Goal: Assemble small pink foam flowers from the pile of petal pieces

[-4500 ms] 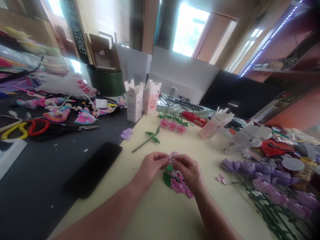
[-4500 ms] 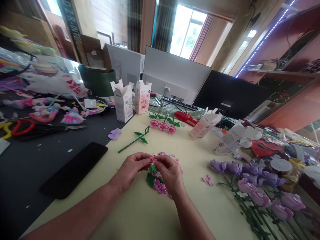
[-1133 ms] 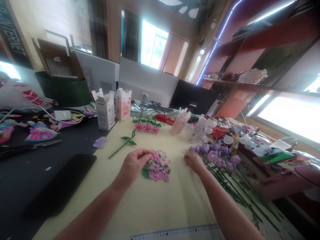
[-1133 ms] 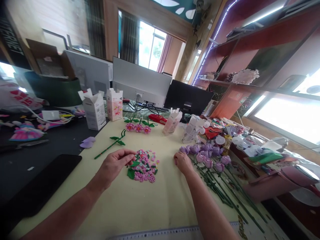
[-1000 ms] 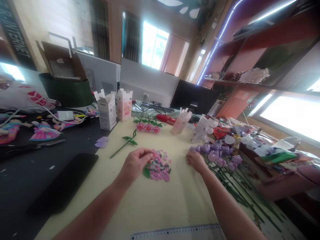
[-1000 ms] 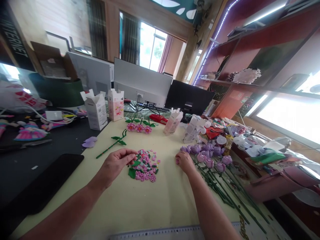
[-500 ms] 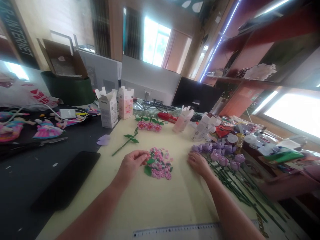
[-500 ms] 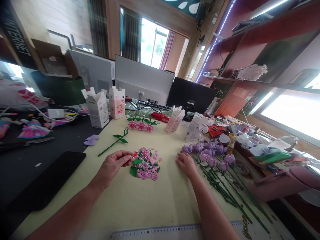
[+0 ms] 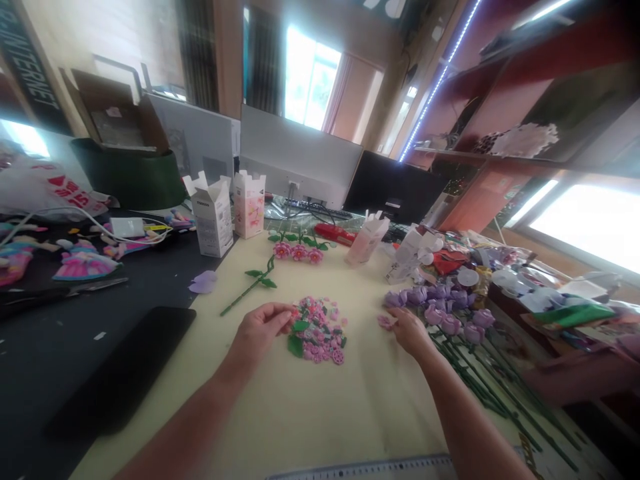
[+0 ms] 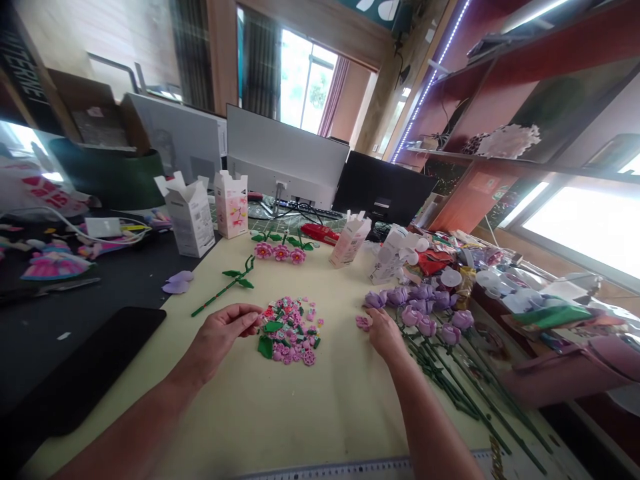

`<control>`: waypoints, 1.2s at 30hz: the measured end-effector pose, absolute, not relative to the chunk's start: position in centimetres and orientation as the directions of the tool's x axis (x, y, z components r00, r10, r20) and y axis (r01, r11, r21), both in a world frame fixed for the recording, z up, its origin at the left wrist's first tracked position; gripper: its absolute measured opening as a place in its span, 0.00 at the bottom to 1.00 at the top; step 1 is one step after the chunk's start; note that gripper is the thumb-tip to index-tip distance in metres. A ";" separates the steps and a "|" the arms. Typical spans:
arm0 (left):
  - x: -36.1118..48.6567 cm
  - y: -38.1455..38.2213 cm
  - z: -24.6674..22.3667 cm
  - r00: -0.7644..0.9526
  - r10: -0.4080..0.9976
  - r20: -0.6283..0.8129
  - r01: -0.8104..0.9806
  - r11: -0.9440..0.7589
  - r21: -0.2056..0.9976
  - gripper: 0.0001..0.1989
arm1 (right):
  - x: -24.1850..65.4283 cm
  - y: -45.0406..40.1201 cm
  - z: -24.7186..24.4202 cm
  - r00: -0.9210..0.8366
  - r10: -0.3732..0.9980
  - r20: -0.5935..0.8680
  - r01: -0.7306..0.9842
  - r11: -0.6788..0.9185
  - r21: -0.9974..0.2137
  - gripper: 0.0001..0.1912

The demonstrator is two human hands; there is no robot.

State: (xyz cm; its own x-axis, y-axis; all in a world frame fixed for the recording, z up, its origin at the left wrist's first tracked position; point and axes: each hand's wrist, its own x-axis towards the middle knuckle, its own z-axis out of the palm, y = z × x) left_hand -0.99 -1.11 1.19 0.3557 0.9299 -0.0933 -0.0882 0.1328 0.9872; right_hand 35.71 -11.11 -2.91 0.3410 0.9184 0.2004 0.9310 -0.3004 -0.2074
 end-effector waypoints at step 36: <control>-1.7 -0.9 0.3 0.176 0.982 -0.063 -0.091 0.080 0.993 0.16 | 25.7 -11.3 -1.7 0.359 0.865 0.352 0.864 -0.165 -0.476 0.21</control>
